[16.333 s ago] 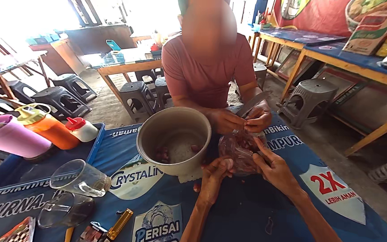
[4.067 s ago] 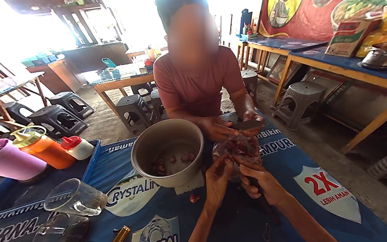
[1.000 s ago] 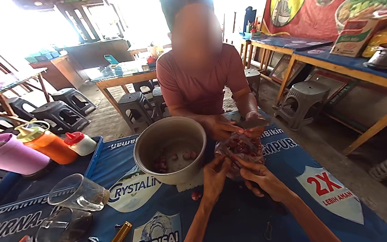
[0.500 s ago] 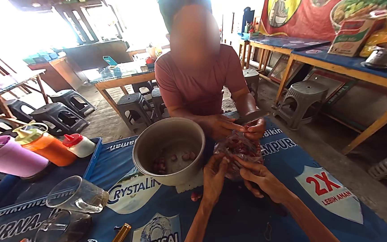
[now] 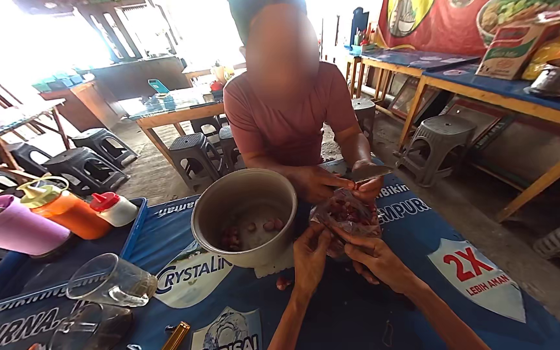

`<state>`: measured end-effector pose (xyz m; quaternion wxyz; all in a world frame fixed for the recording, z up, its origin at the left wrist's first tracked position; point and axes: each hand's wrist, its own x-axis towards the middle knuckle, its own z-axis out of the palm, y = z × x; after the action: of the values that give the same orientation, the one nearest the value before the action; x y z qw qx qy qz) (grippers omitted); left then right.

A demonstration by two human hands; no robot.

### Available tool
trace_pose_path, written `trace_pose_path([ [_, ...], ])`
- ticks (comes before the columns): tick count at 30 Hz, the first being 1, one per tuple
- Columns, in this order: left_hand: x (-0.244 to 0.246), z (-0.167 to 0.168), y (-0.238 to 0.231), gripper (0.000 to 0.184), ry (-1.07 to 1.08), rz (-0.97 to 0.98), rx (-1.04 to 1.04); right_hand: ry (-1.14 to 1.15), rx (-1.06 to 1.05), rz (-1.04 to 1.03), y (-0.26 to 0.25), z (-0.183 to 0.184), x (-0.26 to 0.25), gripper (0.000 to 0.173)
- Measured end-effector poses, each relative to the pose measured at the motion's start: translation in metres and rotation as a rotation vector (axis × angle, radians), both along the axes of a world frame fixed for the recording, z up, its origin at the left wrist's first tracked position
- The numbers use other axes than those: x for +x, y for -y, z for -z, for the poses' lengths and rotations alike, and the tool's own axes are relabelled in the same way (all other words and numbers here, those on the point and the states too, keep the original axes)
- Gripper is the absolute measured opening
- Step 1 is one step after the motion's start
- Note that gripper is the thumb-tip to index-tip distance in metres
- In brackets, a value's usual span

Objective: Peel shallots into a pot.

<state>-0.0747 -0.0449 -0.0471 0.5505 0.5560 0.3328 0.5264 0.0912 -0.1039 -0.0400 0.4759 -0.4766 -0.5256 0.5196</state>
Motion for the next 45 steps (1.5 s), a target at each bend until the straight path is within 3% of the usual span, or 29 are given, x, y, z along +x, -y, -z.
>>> trace_pose_path([
  [6,0.000,0.000,-0.002,0.022,0.017,0.026,-0.019,-0.199,-0.177,0.013,0.000,-0.005,-0.001,0.047],
  [9,0.000,-0.001,-0.003,0.022,0.036,0.031,-0.040,-0.257,-0.163,-0.062,0.000,-0.005,0.002,0.049],
  [13,-0.001,-0.001,-0.003,0.020,0.056,0.013,-0.051,-0.197,-0.082,-0.128,0.000,-0.003,0.005,0.053],
  [22,0.002,0.001,-0.001,0.020,0.088,-0.033,-0.164,-0.013,0.033,0.006,-0.002,0.006,-0.005,0.047],
  [29,0.002,0.001,-0.003,0.022,0.166,0.026,-0.271,-0.299,-0.201,-0.018,-0.001,-0.004,-0.002,0.048],
  [37,0.000,0.001,-0.005,0.025,0.242,0.106,-0.296,-0.532,-0.299,-0.065,-0.001,-0.004,0.004,0.044],
  [45,0.001,-0.003,-0.003,0.025,0.209,0.090,-0.249,-0.247,-0.092,-0.050,0.002,-0.005,0.000,0.051],
])
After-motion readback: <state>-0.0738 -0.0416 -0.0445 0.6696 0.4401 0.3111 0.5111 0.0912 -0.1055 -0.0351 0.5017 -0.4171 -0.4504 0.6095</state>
